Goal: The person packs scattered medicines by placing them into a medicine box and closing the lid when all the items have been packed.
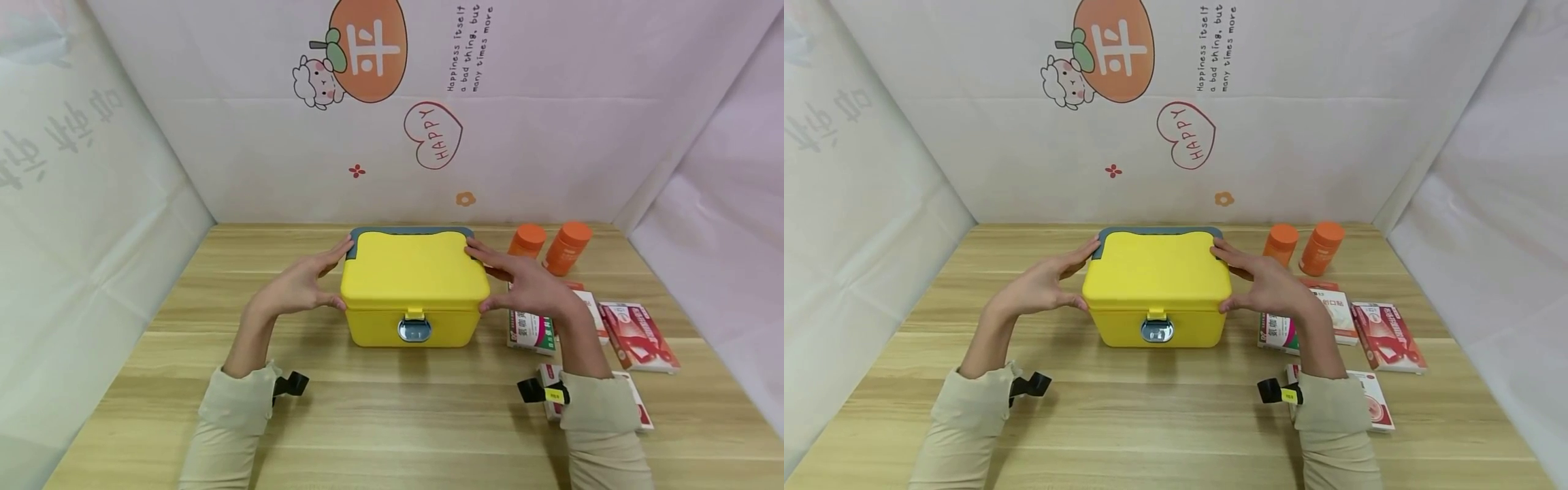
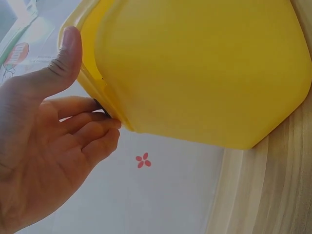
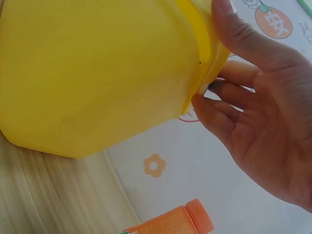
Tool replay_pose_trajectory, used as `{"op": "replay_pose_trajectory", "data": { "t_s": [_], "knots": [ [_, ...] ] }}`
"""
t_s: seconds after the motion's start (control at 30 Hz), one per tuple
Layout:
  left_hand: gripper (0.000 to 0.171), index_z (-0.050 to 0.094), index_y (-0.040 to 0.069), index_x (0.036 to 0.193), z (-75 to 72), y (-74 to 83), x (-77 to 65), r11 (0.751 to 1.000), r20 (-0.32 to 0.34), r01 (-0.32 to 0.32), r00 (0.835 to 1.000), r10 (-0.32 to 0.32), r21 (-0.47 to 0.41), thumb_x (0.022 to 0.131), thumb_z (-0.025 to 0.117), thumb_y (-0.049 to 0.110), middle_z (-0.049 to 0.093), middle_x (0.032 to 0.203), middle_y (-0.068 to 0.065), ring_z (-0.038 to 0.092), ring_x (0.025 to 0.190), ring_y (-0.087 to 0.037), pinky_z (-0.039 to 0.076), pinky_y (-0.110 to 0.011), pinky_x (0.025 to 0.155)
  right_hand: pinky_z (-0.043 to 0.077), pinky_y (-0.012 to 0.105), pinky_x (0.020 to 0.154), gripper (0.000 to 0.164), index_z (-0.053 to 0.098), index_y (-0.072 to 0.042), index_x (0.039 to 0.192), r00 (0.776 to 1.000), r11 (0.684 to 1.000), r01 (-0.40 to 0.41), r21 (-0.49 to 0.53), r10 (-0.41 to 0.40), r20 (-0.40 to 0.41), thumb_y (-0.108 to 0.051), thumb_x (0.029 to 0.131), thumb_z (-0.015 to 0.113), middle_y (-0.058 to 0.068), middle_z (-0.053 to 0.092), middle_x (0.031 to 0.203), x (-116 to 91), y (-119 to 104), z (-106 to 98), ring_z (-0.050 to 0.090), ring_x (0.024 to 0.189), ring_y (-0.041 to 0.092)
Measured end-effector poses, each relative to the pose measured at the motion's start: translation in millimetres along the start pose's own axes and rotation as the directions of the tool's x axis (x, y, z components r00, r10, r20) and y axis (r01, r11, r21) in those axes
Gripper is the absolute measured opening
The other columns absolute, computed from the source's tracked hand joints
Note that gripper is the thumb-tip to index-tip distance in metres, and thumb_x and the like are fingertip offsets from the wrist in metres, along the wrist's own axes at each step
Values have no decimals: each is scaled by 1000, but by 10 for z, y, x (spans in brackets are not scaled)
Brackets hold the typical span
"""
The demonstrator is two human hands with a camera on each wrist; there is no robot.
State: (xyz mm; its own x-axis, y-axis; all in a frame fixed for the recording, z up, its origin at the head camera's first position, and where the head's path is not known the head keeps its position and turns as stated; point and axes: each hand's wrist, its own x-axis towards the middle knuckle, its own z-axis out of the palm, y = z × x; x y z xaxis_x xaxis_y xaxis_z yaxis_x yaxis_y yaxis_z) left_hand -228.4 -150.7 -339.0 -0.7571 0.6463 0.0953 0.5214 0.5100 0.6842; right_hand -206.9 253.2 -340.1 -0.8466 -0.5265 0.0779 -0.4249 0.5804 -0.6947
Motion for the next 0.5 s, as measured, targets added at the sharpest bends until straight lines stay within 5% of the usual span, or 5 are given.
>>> {"op": "replay_pose_trajectory", "data": {
  "t_s": [0.17, 0.33, 0.5],
  "knots": [
    [107, 17, 9, 160, -8, -14, -10, 1000, -4, 3, 1000, -3, -17, 77, 85, 16, 15, 167, -11, 33, 148, -35, 34, -49, 118, 41, 47, 111, 91, 37, -18, 155, 1000, 999, 20, 37, -19, -17, -27, 78, 84, -1, 28, 165, -8, 14, -4, 34, 148, 31],
    [102, 18, 10, 160, -22, -22, -7, 1000, -15, -9, 1000, 9, -20, 80, 82, 16, 16, 167, -11, 34, 148, -36, 34, -48, 118, 43, 21, 108, 84, 41, -15, 153, 997, 994, 62, 86, -58, -55, -19, 80, 83, 3, 34, 163, -27, 18, -20, 34, 148, 28],
    [98, 19, 9, 160, -39, -21, -20, 999, -29, -32, 999, 31, -35, 82, 79, 16, 18, 167, -11, 32, 149, -33, 34, -48, 118, 40, 9, 105, 79, 42, -13, 153, 993, 982, 107, 154, -97, -71, -11, 83, 80, 9, 34, 162, -40, 14, -26, 34, 147, 2]
  ]
}}
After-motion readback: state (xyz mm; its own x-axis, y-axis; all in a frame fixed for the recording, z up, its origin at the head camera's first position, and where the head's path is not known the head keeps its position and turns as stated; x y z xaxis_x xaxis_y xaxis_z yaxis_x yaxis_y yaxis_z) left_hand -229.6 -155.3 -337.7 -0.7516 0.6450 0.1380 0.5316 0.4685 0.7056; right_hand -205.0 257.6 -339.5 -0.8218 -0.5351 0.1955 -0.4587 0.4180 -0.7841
